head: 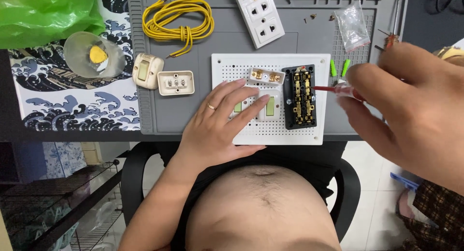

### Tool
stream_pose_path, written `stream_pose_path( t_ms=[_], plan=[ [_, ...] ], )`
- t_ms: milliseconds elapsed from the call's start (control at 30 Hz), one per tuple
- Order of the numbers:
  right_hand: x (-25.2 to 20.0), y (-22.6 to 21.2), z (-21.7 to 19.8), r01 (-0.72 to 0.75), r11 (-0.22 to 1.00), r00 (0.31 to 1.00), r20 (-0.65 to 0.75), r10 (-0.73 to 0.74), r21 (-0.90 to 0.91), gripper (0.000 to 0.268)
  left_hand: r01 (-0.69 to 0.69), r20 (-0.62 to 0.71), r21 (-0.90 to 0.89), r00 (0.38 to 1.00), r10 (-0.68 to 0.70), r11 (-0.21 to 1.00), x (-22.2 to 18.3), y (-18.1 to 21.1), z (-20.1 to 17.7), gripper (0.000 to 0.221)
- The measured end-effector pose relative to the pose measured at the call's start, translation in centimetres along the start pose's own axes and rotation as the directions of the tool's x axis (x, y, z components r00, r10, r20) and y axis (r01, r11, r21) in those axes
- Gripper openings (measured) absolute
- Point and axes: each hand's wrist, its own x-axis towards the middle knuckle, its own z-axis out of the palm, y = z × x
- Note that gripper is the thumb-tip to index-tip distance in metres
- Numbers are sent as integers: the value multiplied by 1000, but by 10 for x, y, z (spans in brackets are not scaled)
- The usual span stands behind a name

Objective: Removing electrical switches and sockets from a plastic mounting panel using a manual screwdriver.

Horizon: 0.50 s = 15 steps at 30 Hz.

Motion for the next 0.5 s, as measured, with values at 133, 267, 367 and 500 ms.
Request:
stream_pose_path(
  t_ms=[133,267,367,500],
  plan=[
    [-2,-2,2,13,975,998,63,1,-222,40,-8,-7,11,1000,8,1000,0,0,1,84],
    [3,-1,0,99,983,995,21,-97,-152,27,-20,-17,13,1000,20,1000,0,-1,1,80],
    [4,1,2,135,977,991,-2,-137,-166,28,-12,0,7,1000,12,1000,-1,-1,1,84],
    [6,-3,-1,37,964,999,36,-28,-264,31,-13,-7,-13,1000,13,1000,0,0,0,84]
  ],
)
